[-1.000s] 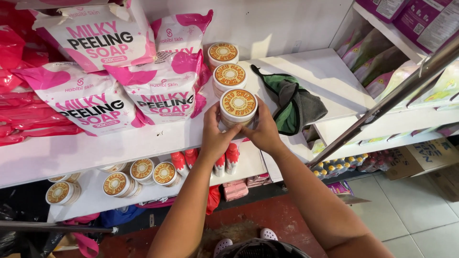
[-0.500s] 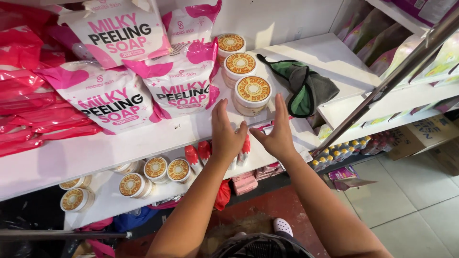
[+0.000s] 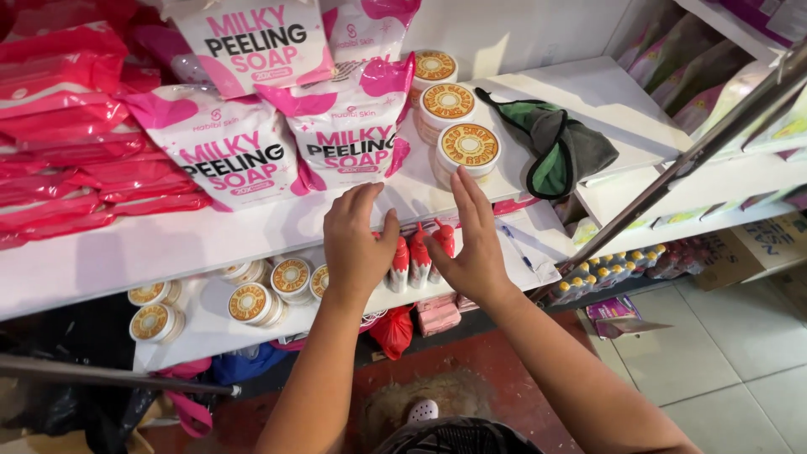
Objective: The person wipes the lids of small jars with a dark cloth and places them on a shelf. They repeat this process for several jars, stacking them neatly on the shelf next to bags of peeling soap.
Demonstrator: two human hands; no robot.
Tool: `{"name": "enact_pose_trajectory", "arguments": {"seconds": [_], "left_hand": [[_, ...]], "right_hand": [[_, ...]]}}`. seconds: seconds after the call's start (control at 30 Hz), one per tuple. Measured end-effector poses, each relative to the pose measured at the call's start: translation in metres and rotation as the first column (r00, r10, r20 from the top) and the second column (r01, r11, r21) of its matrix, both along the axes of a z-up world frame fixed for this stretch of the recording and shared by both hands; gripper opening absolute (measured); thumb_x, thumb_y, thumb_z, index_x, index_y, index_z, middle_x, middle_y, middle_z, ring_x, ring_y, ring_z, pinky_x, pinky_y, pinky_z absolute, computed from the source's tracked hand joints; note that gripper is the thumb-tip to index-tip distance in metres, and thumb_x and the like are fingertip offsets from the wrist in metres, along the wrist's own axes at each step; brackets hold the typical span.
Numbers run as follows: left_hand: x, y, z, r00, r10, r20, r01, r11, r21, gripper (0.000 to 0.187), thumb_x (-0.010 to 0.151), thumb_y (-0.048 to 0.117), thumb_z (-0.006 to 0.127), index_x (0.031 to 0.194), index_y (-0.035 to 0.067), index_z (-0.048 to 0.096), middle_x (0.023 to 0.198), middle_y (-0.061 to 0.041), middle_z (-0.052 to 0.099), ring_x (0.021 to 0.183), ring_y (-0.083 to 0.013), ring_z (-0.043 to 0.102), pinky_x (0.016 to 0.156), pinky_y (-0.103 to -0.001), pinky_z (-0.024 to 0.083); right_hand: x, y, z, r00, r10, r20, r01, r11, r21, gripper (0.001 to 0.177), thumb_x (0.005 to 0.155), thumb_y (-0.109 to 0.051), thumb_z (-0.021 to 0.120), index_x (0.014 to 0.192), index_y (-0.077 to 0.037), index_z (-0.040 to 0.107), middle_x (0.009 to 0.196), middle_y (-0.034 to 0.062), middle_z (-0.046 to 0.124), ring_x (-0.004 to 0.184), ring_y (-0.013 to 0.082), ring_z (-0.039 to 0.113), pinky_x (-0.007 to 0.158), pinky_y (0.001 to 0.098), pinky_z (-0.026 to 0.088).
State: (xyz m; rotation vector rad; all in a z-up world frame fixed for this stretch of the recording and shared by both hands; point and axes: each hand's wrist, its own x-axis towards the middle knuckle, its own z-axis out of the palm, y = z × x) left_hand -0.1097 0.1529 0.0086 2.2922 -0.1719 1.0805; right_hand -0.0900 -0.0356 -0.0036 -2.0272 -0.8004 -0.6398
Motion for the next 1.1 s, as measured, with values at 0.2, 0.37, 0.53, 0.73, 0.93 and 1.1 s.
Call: {"name": "enact_pose_trajectory", "arguments": {"seconds": [0.2,0.37,0.53,0.73,0.93,1.1], "left_hand": [[-0.031,-0.011,0.009,0.986,0.067,-0.151,-0.062,0.997,0.038,0.038,0.085,0.018,0.075,0.120,0.003,0.068,0.121,-0.015,0.069,0.109,-0.0345,0.065,0.096,-0.048,0.049],[-0.051,-0.022,0.010,0.967,0.119,-0.225,-0.120,0.993,0.010,0.041,0.085,0.020,0.076,0.122,0.004,0.068,0.126,-0.015,0.067,0.114,-0.0368,0.063,0.098,-0.048,0.048],[-0.060,-0.027,-0.003,0.948,0.128,-0.291,-0.127,0.992,0.022,0.048,0.081,0.019,0.077,0.124,0.003,0.066,0.134,-0.017,0.062,0.121,-0.0381,0.059,0.102,-0.049,0.045],[-0.071,-0.024,-0.008,0.940,0.162,-0.299,-0.157,0.987,0.040,0.051,0.081,0.017,0.077,0.128,0.002,0.065,0.135,-0.020,0.059,0.123,-0.0394,0.058,0.102,-0.050,0.044],[-0.079,0.011,-0.007,0.949,0.191,-0.250,-0.183,0.981,0.056,0.046,0.081,0.016,0.075,0.122,0.001,0.065,0.127,-0.022,0.065,0.112,-0.0407,0.065,0.093,-0.049,0.052],[-0.082,0.062,-0.028,0.899,0.165,-0.405,-0.168,0.985,0.029,0.045,0.085,0.022,0.075,0.125,0.002,0.065,0.119,-0.021,0.069,0.106,-0.0400,0.067,0.089,-0.049,0.054]], "right_hand": [[-0.004,0.003,0.008,0.999,0.039,-0.029,-0.040,0.999,-0.022,0.090,0.085,-0.010,0.080,0.159,-0.001,0.031,0.165,0.0225,0.032,0.154,0.0420,0.032,0.124,0.0476,0.031],[-0.007,-0.002,0.008,0.996,0.084,-0.020,-0.085,0.996,-0.021,0.086,0.082,-0.009,0.078,0.156,-0.001,0.035,0.163,0.0220,0.034,0.153,0.0416,0.033,0.123,0.0471,0.032],[-0.012,-0.005,0.005,0.997,0.075,-0.028,-0.075,0.997,-0.025,0.084,0.081,-0.007,0.077,0.155,0.000,0.038,0.162,0.0213,0.036,0.152,0.0414,0.033,0.123,0.0474,0.032],[-0.015,0.007,0.004,0.992,0.119,-0.038,-0.120,0.992,-0.026,0.081,0.079,-0.006,0.077,0.152,0.000,0.041,0.160,0.0211,0.038,0.152,0.0414,0.034,0.123,0.0483,0.033],[-0.024,0.045,0.002,0.980,0.197,-0.033,-0.197,0.980,-0.023,0.078,0.081,-0.005,0.076,0.151,0.001,0.042,0.160,0.0216,0.038,0.152,0.0419,0.034,0.123,0.0490,0.033],[-0.043,0.082,-0.020,0.964,0.265,-0.027,-0.266,0.963,-0.041,0.071,0.083,-0.004,0.074,0.148,-0.002,0.046,0.158,0.0199,0.041,0.151,0.0413,0.036,0.122,0.0488,0.034]]}}
